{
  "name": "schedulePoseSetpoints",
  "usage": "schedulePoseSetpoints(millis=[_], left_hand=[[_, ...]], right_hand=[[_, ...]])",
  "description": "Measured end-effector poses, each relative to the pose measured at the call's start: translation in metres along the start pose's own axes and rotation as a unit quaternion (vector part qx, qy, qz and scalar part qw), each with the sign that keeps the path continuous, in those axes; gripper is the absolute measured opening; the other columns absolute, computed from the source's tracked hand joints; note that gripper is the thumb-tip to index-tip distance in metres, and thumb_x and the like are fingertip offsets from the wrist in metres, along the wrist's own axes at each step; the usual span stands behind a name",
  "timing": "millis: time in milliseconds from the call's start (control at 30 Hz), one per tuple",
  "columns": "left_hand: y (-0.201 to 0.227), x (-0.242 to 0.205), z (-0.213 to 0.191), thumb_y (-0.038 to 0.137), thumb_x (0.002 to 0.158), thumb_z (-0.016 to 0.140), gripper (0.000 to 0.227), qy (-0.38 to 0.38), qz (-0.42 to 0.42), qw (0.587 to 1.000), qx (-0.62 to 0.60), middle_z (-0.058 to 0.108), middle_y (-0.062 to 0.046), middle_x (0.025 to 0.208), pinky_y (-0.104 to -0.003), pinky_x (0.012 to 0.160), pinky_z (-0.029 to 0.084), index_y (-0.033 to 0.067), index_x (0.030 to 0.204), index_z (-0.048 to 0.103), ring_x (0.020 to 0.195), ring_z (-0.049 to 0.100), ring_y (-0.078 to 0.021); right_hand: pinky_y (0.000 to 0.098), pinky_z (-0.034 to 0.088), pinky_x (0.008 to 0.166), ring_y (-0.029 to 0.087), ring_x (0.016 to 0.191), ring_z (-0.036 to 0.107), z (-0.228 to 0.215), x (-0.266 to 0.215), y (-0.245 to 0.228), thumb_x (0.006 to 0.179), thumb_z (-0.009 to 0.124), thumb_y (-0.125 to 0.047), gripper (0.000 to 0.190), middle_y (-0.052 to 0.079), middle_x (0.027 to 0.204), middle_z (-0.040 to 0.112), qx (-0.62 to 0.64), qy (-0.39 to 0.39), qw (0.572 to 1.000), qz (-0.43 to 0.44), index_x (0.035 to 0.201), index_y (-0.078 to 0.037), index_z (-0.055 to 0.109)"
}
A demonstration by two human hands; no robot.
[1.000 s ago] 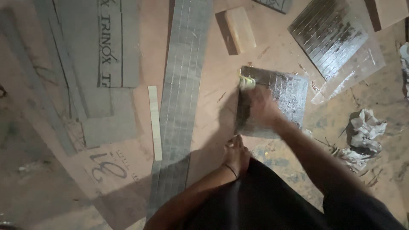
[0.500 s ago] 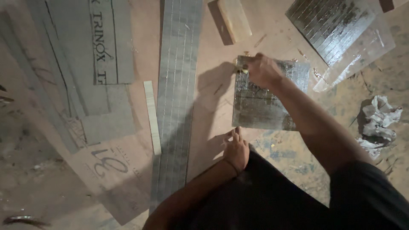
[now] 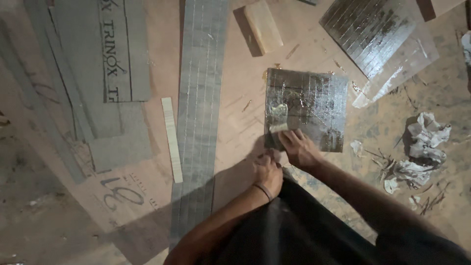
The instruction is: The person applies adhesive from a bottle onto boards and spreads it evenly using a small handheld tool, then mounts additional boards onto the adhesive-covered surfaces.
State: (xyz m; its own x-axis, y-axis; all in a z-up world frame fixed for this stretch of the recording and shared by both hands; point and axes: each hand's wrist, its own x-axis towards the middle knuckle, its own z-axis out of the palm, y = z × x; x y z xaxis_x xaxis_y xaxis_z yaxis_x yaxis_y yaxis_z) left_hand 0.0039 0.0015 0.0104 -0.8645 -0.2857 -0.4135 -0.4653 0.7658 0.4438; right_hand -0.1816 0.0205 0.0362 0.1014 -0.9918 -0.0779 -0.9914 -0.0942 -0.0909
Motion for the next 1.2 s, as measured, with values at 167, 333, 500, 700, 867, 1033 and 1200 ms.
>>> schedulePoseSetpoints(millis=[167,333,500,700,867,1033,1200], left_hand=[[0.000,0.001,-0.014,0.030,0.091,0.060,0.060,-0.076,-0.002,0.996,0.047,0.023,-0.032,0.164,-0.065,0.098,0.041,-0.0033,0.141,0.053,0.142,0.031,-0.0473],[-0.004,-0.007,-0.018,0.032,0.095,0.058,0.062,-0.063,0.029,0.997,0.019,0.022,-0.032,0.163,-0.069,0.109,0.033,-0.0033,0.146,0.048,0.146,0.029,-0.0440],[0.002,-0.001,-0.008,0.030,0.097,0.056,0.053,-0.007,-0.025,1.000,-0.001,0.028,-0.026,0.165,-0.066,0.107,0.037,-0.0005,0.140,0.053,0.148,0.032,-0.0399],[0.015,0.002,-0.029,0.033,0.095,0.061,0.056,-0.031,-0.084,0.994,-0.059,0.031,-0.026,0.161,-0.062,0.105,0.039,0.0012,0.140,0.050,0.147,0.033,-0.0396],[0.035,0.011,-0.036,0.040,0.093,0.065,0.066,-0.006,-0.137,0.988,-0.074,0.034,-0.028,0.157,-0.057,0.112,0.035,0.0024,0.144,0.047,0.144,0.035,-0.0427],[0.060,0.027,-0.006,0.041,0.096,0.064,0.063,0.023,-0.198,0.979,-0.032,0.034,-0.033,0.156,-0.058,0.107,0.036,0.0096,0.148,0.047,0.143,0.035,-0.0492],[0.076,0.037,0.008,0.049,0.092,0.065,0.072,0.075,-0.240,0.968,-0.028,0.034,-0.034,0.155,-0.062,0.112,0.031,0.0131,0.150,0.044,0.138,0.036,-0.0513]], right_hand=[[0.0473,0.060,0.092,0.033,0.113,0.065,-0.028,0.030,0.064,0.087,0.062,-0.008,0.034,0.016,0.118,0.071,-0.018,-0.033,0.999,-0.024,0.120,-0.012,0.070],[0.0392,0.065,0.070,0.031,0.091,0.071,-0.047,0.110,0.129,0.101,0.054,-0.004,0.042,0.020,0.116,0.068,0.022,-0.166,0.972,0.164,0.135,-0.023,0.069],[0.0378,0.064,0.081,0.025,0.101,0.069,-0.033,0.112,0.132,0.085,0.066,-0.005,0.051,0.007,0.117,0.071,-0.037,-0.162,0.986,0.010,0.126,-0.034,0.074],[0.0454,0.050,0.102,0.022,0.123,0.061,0.005,0.031,0.174,0.076,0.072,-0.021,0.043,0.000,0.129,0.069,-0.073,-0.179,0.973,-0.128,0.119,-0.023,0.073],[0.0393,0.039,0.121,0.020,0.136,0.054,0.009,0.021,0.211,0.087,0.066,-0.019,0.035,-0.005,0.132,0.067,-0.040,-0.251,0.949,-0.188,0.120,-0.031,0.071],[0.0408,0.038,0.117,0.025,0.143,0.044,0.013,0.072,0.219,0.088,0.063,-0.019,0.046,-0.008,0.141,0.059,-0.102,-0.273,0.943,-0.160,0.132,-0.034,0.064],[0.0440,0.046,0.108,0.023,0.135,0.050,0.003,0.024,0.230,0.083,0.064,-0.027,0.053,0.000,0.143,0.060,-0.180,-0.202,0.917,-0.292,0.136,-0.024,0.063]])
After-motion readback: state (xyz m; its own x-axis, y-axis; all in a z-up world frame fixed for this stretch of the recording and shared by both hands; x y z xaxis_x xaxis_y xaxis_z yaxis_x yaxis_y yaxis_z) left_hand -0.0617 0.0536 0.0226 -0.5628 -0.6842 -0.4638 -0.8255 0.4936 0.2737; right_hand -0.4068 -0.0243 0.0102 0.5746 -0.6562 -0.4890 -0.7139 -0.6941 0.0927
